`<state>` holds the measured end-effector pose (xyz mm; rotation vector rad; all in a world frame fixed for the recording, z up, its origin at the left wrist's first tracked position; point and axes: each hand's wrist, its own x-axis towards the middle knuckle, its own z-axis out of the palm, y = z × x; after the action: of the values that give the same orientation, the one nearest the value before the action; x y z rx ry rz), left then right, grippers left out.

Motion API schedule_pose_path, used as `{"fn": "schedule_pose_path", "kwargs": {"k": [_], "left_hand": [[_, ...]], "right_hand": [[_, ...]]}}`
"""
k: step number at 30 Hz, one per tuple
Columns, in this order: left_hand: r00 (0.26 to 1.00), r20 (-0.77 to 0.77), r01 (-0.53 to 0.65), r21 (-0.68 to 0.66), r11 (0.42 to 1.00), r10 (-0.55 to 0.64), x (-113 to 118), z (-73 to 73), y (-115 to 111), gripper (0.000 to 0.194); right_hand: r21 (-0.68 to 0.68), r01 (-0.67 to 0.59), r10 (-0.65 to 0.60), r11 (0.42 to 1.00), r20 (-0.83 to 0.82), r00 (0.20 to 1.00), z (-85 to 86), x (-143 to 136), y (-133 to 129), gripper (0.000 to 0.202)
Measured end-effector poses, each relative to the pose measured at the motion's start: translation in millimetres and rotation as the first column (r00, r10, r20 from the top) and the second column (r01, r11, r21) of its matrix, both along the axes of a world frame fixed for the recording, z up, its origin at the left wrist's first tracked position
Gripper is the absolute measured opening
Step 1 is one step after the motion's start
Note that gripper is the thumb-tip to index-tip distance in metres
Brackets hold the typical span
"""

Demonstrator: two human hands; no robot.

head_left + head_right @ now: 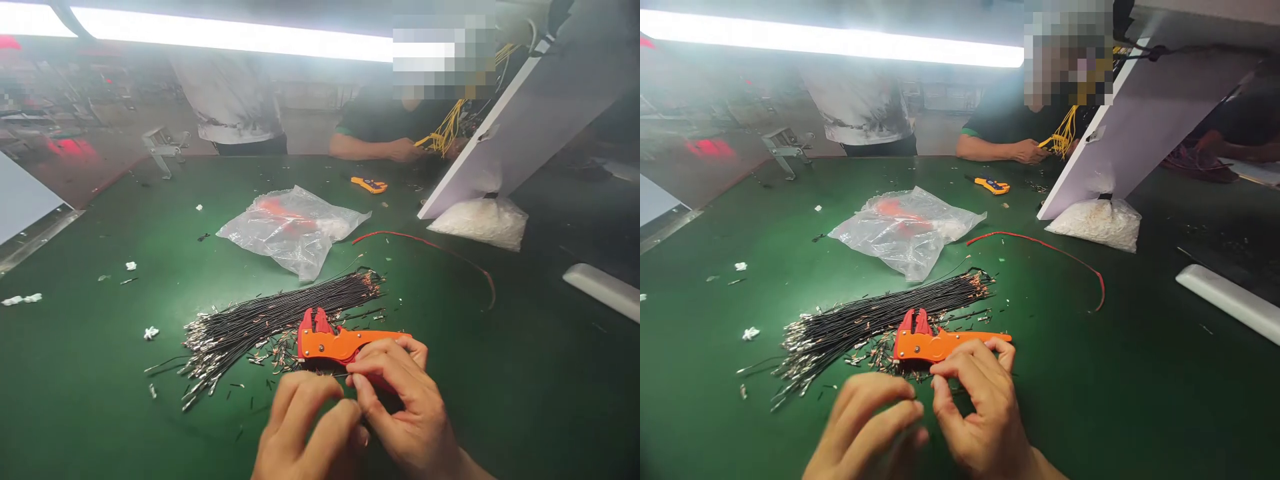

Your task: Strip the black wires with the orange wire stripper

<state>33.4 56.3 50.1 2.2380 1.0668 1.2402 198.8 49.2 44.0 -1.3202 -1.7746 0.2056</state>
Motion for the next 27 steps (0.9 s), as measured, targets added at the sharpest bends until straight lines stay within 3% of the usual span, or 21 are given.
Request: {"fn": "schedule_pose_path", "kwargs": {"k": [1, 3, 6, 8, 11, 15, 22, 27], "left_hand": [[0.984, -0.111, -0.116, 0.205, 0.972, 0.141, -2.2, 0.2, 3.4, 0.016], [0.949, -0.267, -0.073, 0.329, 0.942, 0.166, -8.2, -2.5, 10.6, 0.026], [0.961, -0.277, 0.045, 0.171, 0.984, 0.004, -14.5, -10.7, 15.4, 0.029], [0.963, -0.266, 0.073, 0.121, 0.990, -0.038, -14.5, -15.0, 13.8, 0.031], [0.969, -0.247, 0.052, 0.113, 0.992, -0.023, -10.3, -17.4, 9.2, 0.028], [0.981, -0.191, -0.010, 0.118, 0.993, 0.033, -5.5, -16.7, 5.7, 0.020], [0.967, -0.252, 0.005, 0.163, 0.987, 0.037, -7.4, -18.0, 5.8, 0.025], [0.959, -0.283, 0.012, 0.158, 0.987, 0.034, -6.9, -18.3, 6.8, 0.025]], "right_hand": [[0.005, -0.015, 0.015, 1.000, -0.005, 1.000, -0.1, -1.3, -0.4, 0.019], [0.016, -0.039, 0.039, 0.999, -0.015, 0.999, 0.7, -3.0, -1.0, 0.020], [0.033, -0.081, 0.080, 0.996, 0.031, 0.996, 1.5, -4.8, -0.2, 0.024], [0.054, -0.054, 0.053, 0.997, 0.030, 0.998, 1.2, -7.0, 1.3, 0.023], [0.089, 0.038, -0.036, 0.995, -0.021, 0.999, -0.1, -12.4, 2.9, 0.018], [0.093, 0.049, -0.048, 0.994, -0.009, 0.999, -2.3, -17.6, 2.3, 0.016], [0.102, -0.095, 0.095, 0.990, 0.005, 0.995, -15.9, -14.6, 6.0, 0.019], [0.141, -0.073, 0.074, 0.987, -0.002, 0.997, -21.9, -18.6, 7.2, 0.022]]}}
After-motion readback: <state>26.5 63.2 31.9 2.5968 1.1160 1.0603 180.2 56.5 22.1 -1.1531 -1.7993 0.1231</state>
